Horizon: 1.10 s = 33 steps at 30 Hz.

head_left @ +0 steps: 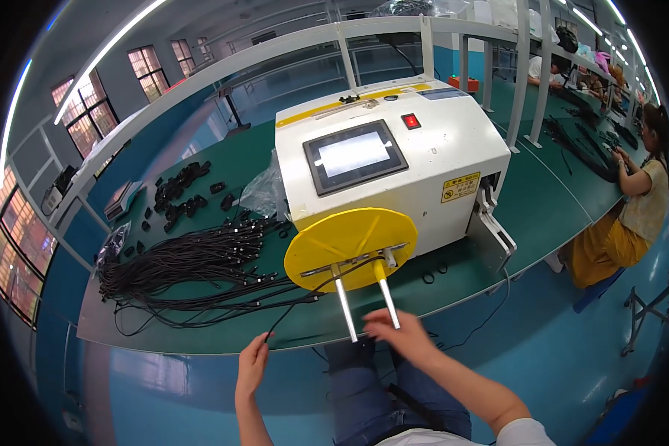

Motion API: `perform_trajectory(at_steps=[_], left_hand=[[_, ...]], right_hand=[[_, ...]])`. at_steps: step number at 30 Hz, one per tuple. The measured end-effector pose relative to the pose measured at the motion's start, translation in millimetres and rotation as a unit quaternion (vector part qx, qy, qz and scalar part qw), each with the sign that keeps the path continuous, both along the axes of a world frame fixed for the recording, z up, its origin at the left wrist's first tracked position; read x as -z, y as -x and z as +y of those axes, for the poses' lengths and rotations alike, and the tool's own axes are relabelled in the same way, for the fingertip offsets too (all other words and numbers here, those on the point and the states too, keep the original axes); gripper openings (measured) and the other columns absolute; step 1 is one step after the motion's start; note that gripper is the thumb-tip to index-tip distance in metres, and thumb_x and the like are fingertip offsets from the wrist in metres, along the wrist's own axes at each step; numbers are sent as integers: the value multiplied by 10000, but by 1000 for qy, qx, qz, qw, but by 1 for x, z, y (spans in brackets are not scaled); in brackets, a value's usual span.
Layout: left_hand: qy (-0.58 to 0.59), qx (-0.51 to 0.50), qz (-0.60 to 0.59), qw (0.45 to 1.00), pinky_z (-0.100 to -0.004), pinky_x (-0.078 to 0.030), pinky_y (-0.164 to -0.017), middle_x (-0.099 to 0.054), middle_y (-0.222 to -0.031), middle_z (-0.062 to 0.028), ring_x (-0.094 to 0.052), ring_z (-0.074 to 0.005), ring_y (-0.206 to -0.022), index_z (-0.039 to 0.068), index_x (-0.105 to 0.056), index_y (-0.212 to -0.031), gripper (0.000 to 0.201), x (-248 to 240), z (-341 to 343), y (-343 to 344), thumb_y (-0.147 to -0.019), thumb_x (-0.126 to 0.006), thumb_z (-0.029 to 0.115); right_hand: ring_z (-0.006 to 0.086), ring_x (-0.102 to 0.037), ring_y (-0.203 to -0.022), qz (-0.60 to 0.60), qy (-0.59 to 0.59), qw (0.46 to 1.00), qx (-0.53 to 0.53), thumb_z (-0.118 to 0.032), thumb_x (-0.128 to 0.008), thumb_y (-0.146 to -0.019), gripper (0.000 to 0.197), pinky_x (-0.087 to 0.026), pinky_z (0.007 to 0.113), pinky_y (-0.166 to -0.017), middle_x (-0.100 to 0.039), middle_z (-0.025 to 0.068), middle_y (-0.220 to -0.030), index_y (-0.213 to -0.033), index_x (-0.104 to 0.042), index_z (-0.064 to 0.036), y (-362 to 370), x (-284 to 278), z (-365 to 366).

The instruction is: Operate a winding machine to coil black cables and secure them with tape.

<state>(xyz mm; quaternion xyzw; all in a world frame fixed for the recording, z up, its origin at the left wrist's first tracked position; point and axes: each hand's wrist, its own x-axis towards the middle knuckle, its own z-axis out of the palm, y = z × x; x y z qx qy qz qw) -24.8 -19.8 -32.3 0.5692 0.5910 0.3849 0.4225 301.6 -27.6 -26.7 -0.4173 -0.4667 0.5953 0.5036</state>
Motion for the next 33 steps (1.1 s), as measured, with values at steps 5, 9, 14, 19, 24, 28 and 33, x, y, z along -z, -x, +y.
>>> perform_trajectory(at_steps=[5,9,14,19,24,28,33], left_hand=[[62,-4,-66,996,-175,-314,-503,-459,-697,31,-397,-33,-598,44,-586,-1144,239,5,-9,-1,-945,-455,57],[83,1,-70,994,-176,-335,-505,-478,-708,24,-426,-38,-609,28,-578,-1151,241,-1,-10,-1,-945,-458,63],[-31,49,-46,997,-179,-306,-467,-476,-696,23,-397,-52,-548,0,-578,-1111,218,-6,-3,-16,-952,-460,91],[-39,4,-130,991,-188,-293,-470,-474,-655,46,-397,-29,-555,-8,-618,-1033,179,-21,15,-35,-927,-509,86],[-42,-15,-124,991,-194,-214,-454,-412,-589,70,-315,-18,-501,3,-631,-896,154,-26,20,-32,-922,-527,114],[-39,-21,-126,991,-195,-190,-450,-384,-576,77,-286,-14,-492,2,-625,-869,163,-29,20,-33,-923,-529,123],[-38,-27,-152,987,-197,-191,-453,-406,-581,81,-295,-8,-500,8,-651,-867,144,-23,26,-32,-906,-554,107]], right_hand=[[89,-568,-601,41,-41,994,-94,-217,-590,-900,313,-443,227,-506,-614,39,-742,-1119,-567,6,117,1,27],[92,-568,-552,100,-25,993,-63,-204,-550,-916,244,-444,225,-473,-613,48,-692,-1008,-605,14,144,5,52],[98,-581,-553,121,-26,991,-57,-193,-509,-929,245,-463,222,-492,-609,51,-645,-894,-633,16,151,2,55],[93,-578,-569,95,-49,992,-69,-178,-514,-926,218,-470,219,-515,-622,53,-718,-986,-614,6,147,1,55],[96,-585,-639,47,9,992,-113,-154,-529,-918,257,-483,221,-586,-627,68,-850,-1131,-552,-13,105,12,32],[93,-585,-661,25,52,990,-130,-107,-539,-898,263,-485,211,-611,-621,72,-867,-1143,-544,-13,64,34,7],[99,-590,-676,4,62,992,-113,-100,-524,-904,251,-491,213,-623,-622,72,-864,-1139,-550,-15,38,40,-5]])
